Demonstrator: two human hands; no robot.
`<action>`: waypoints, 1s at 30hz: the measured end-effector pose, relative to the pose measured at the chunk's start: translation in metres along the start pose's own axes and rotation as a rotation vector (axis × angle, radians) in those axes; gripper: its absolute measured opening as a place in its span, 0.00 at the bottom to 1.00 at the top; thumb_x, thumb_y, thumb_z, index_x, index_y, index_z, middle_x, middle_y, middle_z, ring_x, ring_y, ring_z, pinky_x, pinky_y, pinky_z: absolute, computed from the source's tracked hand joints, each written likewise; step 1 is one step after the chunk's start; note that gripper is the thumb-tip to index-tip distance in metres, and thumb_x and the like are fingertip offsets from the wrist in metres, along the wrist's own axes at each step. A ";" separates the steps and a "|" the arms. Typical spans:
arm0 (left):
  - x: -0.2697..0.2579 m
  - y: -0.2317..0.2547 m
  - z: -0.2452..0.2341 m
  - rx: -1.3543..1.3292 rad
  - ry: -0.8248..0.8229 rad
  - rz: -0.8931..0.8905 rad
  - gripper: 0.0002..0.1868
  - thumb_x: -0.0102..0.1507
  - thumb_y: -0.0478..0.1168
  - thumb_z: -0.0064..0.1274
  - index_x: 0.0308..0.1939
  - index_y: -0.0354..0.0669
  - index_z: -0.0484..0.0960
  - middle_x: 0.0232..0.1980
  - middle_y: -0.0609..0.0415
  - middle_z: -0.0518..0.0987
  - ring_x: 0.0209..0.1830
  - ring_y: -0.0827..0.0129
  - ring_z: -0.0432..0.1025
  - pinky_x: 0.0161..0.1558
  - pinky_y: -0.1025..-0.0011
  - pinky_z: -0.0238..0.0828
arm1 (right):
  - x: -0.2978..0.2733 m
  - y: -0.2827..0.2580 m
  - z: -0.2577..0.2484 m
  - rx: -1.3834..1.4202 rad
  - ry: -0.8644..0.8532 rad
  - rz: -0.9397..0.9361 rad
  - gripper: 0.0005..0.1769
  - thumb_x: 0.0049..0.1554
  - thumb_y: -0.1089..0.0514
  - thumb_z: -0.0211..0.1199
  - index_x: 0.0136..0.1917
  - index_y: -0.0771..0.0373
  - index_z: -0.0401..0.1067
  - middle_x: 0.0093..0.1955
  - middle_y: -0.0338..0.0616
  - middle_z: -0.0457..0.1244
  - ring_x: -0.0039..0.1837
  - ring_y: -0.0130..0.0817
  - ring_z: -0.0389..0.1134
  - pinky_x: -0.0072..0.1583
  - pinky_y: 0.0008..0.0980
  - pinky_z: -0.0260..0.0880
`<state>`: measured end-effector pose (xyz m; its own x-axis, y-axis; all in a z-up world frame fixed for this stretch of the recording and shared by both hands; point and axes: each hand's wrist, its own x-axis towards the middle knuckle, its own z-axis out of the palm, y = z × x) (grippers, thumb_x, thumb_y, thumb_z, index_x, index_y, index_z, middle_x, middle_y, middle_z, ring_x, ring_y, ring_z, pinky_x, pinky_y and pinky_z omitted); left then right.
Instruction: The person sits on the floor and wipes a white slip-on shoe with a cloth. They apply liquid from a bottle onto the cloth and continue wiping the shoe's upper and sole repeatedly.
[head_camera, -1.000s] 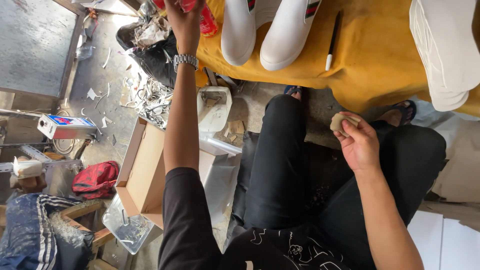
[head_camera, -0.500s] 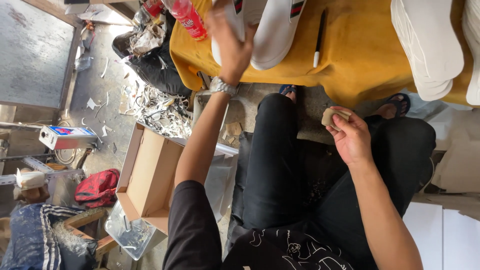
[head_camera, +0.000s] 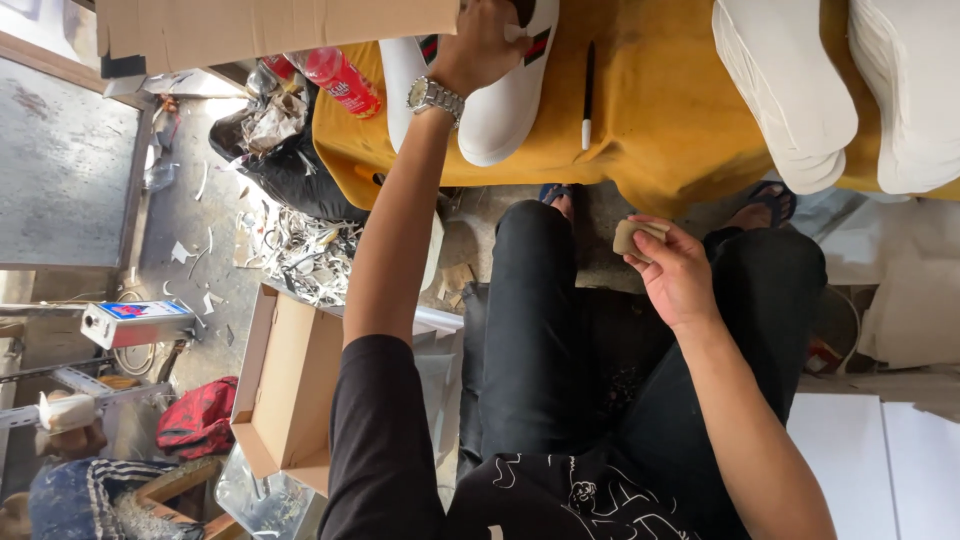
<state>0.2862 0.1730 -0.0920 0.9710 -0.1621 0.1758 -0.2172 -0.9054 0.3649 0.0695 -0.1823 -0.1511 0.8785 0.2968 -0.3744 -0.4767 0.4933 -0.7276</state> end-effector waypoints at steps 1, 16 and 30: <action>-0.002 -0.003 0.000 0.014 0.067 0.005 0.18 0.59 0.43 0.62 0.24 0.43 0.67 0.28 0.54 0.66 0.28 0.62 0.60 0.20 0.59 0.49 | 0.000 0.000 0.003 0.002 -0.005 0.005 0.13 0.59 0.62 0.66 0.57 0.61 0.77 0.54 0.41 0.70 0.56 0.33 0.72 0.54 0.23 0.73; -0.271 0.212 -0.054 -0.287 0.748 -0.426 0.11 0.64 0.47 0.60 0.30 0.52 0.78 0.23 0.62 0.72 0.28 0.74 0.68 0.43 0.76 0.57 | -0.007 0.042 0.006 0.199 -0.035 0.113 0.14 0.62 0.62 0.64 0.61 0.66 0.74 0.51 0.44 0.69 0.51 0.31 0.73 0.55 0.24 0.79; -0.398 0.302 -0.063 -0.416 0.153 -0.587 0.20 0.69 0.43 0.48 0.26 0.43 0.59 0.28 0.56 0.62 0.26 0.65 0.55 0.36 0.66 0.52 | -0.058 0.003 0.048 0.003 -0.173 0.243 0.10 0.61 0.61 0.62 0.56 0.60 0.76 0.49 0.49 0.70 0.41 0.31 0.66 0.47 0.20 0.71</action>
<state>-0.1719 -0.0107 0.0061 0.9209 0.3877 -0.0407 0.2847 -0.5975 0.7497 0.0159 -0.1591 -0.1043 0.7204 0.5415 -0.4334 -0.6727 0.3933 -0.6267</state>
